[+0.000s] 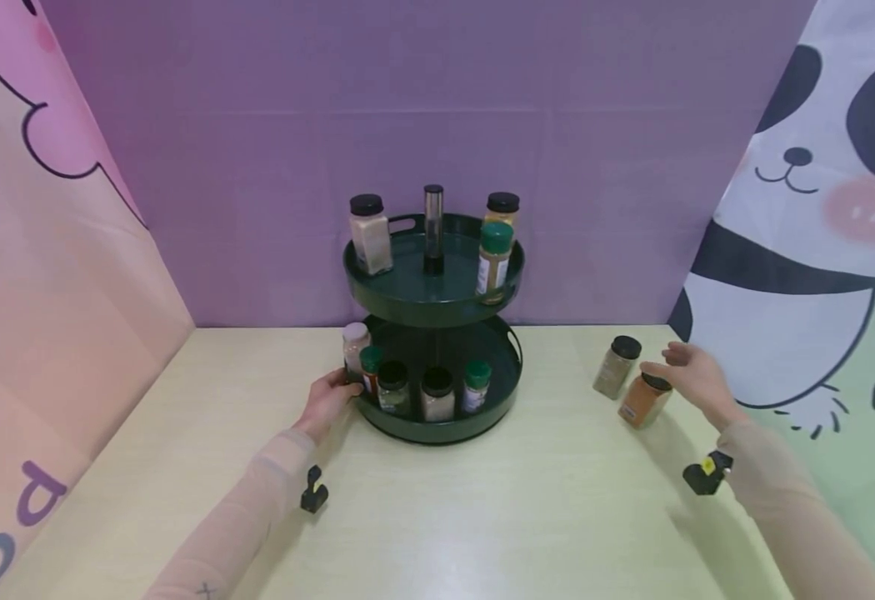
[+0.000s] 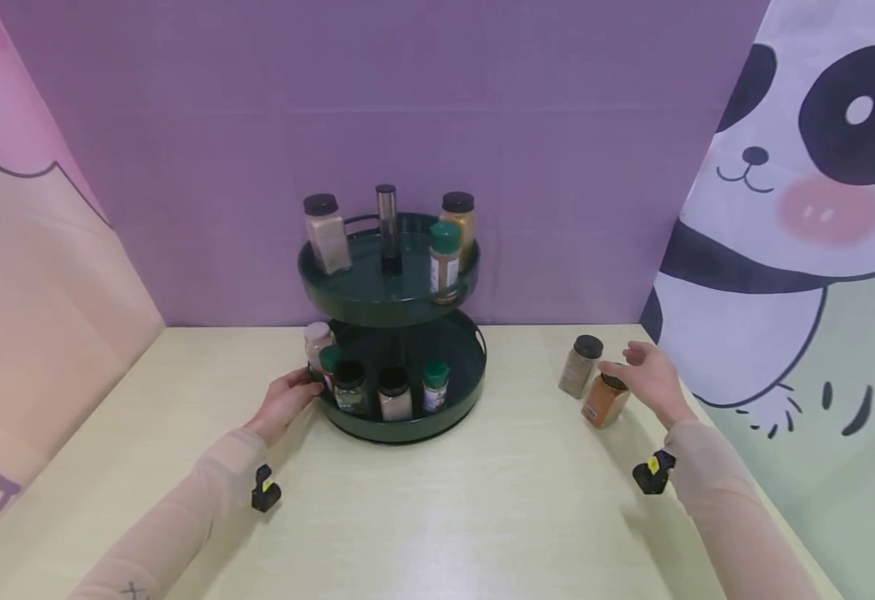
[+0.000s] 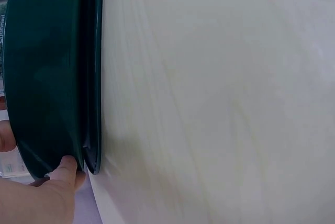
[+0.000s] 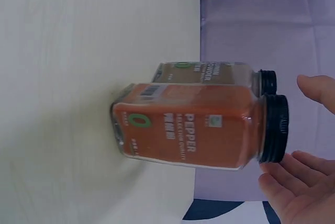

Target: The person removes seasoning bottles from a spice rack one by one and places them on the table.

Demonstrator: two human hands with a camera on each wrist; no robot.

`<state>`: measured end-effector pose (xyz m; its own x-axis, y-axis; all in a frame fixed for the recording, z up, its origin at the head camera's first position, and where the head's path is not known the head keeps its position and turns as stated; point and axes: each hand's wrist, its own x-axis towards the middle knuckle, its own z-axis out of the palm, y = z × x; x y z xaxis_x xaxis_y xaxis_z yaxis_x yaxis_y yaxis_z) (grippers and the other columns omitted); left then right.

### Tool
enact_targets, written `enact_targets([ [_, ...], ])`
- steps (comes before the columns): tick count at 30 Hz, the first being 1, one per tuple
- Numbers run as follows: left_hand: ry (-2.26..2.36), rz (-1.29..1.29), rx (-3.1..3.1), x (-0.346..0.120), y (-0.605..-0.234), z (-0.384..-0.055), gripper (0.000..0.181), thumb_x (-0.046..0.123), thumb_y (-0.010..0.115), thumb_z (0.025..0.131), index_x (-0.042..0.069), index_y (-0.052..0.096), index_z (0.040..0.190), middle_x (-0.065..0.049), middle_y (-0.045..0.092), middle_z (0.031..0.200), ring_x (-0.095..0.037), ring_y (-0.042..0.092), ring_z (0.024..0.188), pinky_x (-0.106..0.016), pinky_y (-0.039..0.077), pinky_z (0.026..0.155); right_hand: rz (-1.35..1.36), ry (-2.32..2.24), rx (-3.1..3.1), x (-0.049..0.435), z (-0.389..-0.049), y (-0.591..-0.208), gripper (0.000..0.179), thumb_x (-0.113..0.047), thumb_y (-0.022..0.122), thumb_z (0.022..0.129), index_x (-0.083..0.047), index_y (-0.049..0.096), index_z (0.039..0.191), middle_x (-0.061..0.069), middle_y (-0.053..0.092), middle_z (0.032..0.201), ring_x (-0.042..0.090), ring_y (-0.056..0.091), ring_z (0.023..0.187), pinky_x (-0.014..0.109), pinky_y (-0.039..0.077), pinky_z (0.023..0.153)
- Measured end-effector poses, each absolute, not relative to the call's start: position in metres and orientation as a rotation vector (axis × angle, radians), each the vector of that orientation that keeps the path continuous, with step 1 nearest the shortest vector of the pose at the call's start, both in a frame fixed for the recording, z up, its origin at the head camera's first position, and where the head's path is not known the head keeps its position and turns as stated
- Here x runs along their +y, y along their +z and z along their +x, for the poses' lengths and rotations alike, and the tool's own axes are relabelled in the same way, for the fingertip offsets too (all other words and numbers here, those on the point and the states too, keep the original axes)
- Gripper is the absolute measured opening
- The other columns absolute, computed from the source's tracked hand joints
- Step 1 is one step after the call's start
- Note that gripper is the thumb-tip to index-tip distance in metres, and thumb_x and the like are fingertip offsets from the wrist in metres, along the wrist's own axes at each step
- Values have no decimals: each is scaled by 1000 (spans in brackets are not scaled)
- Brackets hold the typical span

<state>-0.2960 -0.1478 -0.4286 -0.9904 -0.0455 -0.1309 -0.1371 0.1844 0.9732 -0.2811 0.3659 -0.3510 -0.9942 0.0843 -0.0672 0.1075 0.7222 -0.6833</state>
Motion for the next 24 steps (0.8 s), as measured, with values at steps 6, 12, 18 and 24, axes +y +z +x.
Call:
enact_targets([
  [6, 1956, -193, 2348, -147, -428, -296, 55, 4, 47, 90, -6, 28, 140, -24, 31, 144, -33, 34, 131, -42, 33, 108, 132, -1150, 2959, 358, -281, -336, 90, -46, 54, 87, 12, 11, 141, 35, 26, 141, 50, 28, 127, 58, 31, 101],
  [12, 1961, -192, 2343, -147, -428, -296, 56, 4, 46, 89, -7, 25, 140, -25, 30, 144, -34, 33, 132, -42, 33, 108, 45, -1154, 3018, 345, -281, -323, 86, -42, 58, 86, 11, 17, 141, 33, 31, 139, 49, 32, 126, 57, 33, 101],
  [18, 1969, -203, 2337, -147, -429, -297, 55, 4, 46, 89, -7, 26, 140, -25, 31, 144, -34, 34, 132, -42, 34, 107, -47, -1124, 3023, 325, -281, -315, 85, -42, 60, 86, 10, 21, 140, 33, 33, 138, 49, 33, 125, 55, 33, 102],
  [24, 1966, -209, 2327, -148, -429, -297, 55, 4, 47, 90, -6, 26, 141, -25, 31, 144, -33, 33, 132, -41, 34, 107, -138, -1110, 2995, 304, -281, -314, 85, -44, 61, 84, 8, 24, 140, 29, 35, 139, 45, 35, 126, 55, 32, 102],
])
